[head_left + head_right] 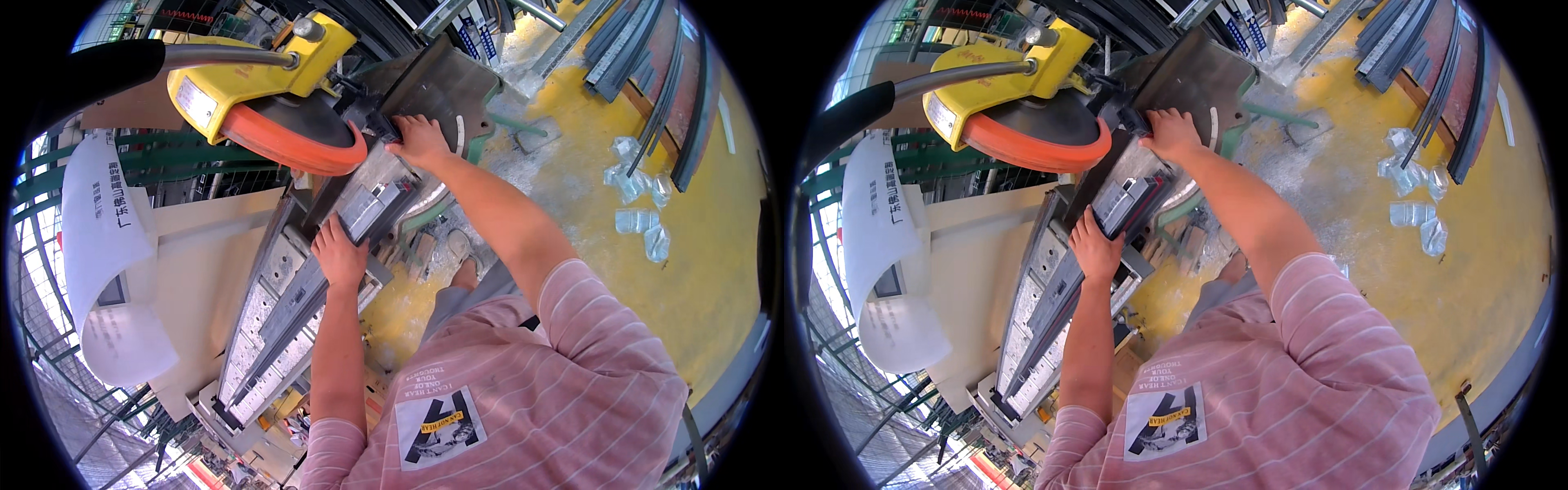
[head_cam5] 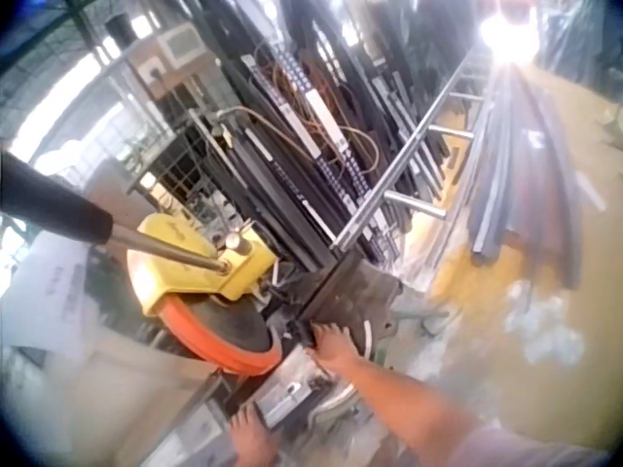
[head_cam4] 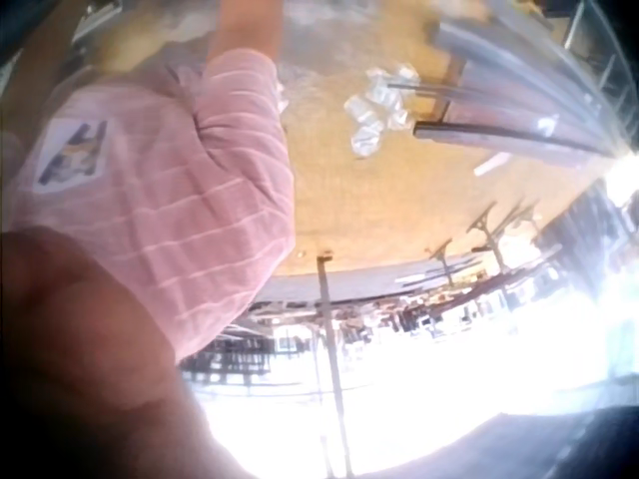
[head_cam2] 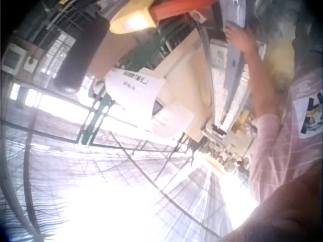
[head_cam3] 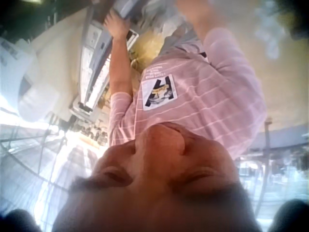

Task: The person picks up a long metal beam, carries it to a miter saw, and cuts a section from the end.

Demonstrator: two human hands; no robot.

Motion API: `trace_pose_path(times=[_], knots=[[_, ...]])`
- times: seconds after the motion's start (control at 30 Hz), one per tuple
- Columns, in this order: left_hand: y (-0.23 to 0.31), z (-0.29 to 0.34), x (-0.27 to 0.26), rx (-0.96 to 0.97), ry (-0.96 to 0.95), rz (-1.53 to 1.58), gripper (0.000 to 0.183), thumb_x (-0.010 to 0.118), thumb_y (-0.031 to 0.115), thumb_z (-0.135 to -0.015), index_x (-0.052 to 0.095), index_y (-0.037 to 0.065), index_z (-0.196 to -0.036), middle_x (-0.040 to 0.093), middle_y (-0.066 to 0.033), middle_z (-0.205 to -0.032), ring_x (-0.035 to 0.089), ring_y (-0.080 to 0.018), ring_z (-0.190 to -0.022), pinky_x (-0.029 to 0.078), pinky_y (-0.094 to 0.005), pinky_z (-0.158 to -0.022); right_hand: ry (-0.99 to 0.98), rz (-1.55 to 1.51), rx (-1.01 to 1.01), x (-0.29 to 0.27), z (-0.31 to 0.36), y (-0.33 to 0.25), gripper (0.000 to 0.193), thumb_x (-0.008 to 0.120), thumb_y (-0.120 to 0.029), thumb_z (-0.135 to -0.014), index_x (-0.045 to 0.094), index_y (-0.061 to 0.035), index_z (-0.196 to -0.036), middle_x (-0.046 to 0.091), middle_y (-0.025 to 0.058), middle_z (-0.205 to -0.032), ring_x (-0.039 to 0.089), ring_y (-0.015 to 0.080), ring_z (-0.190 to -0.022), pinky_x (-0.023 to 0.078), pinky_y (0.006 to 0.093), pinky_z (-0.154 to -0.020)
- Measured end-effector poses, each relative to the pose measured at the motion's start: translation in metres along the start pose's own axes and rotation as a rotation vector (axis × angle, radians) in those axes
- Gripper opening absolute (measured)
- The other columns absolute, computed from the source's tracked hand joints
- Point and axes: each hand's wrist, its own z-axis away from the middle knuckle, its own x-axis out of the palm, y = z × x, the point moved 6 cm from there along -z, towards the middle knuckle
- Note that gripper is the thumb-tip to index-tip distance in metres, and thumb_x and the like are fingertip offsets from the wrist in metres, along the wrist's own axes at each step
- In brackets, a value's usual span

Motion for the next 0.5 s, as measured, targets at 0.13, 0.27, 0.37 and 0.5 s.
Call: trace_pose_path(times=[0.13, 0.27, 0.37, 0.5], knots=[[-0.004, -0.001, 0.000, -0.025, -0.021, -0.010, 0.095, 0.087, 0.028, -0.069, 0.039, 0.003, -0.147, 0.054, -0.0166, -0.133, 0.050, -0.0361, -0.124, 0.034, -0.0499, -0.109, 0.028, -0.197, 0.199, -0.022, 0.025, 0.018, 0.045, 0.069, -0.037, -0.088, 0.066, -0.0029, -0.117, 0.070, 0.0172, -0.112, 0.062, 0.0368, -0.109, 0.048, 0.0455, -0.093], [-0.004, -0.001, -0.001, -0.052, -0.052, -0.008, 0.093, 0.087, 0.029, -0.070, 0.039, 0.005, -0.147, 0.053, -0.0158, -0.134, 0.051, -0.0350, -0.124, 0.034, -0.0495, -0.109, 0.035, -0.777, 0.391, -0.034, 0.109, 0.069, 0.038, 0.069, -0.031, -0.092, 0.066, -0.0007, -0.116, 0.073, 0.0125, -0.106, 0.067, 0.0198, -0.089, 0.050, 0.0357, -0.078], [-0.012, 0.004, -0.002, -0.057, -0.030, -0.022, 0.092, 0.086, 0.033, -0.071, 0.040, 0.007, -0.146, 0.054, -0.0145, -0.132, 0.051, -0.0336, -0.124, 0.035, -0.0482, -0.107, -0.332, -0.838, 0.470, -0.048, 0.198, 0.075, 0.037, 0.073, -0.031, -0.090, 0.068, -0.0018, -0.113, 0.072, 0.0056, -0.103, 0.062, 0.0115, -0.088, 0.047, 0.0277, -0.074], [-0.004, -0.008, -0.002, -0.044, -0.060, 0.001, 0.092, 0.086, 0.033, -0.071, 0.040, 0.008, -0.147, 0.052, -0.0149, -0.136, 0.050, -0.0342, -0.125, 0.035, -0.0478, -0.109, -0.575, -0.624, 0.634, 0.025, 0.301, 0.134, 0.046, 0.077, -0.040, -0.084, 0.071, 0.0003, -0.106, 0.072, 0.0087, -0.095, 0.065, 0.0154, -0.085, 0.049, 0.0308, -0.073]])
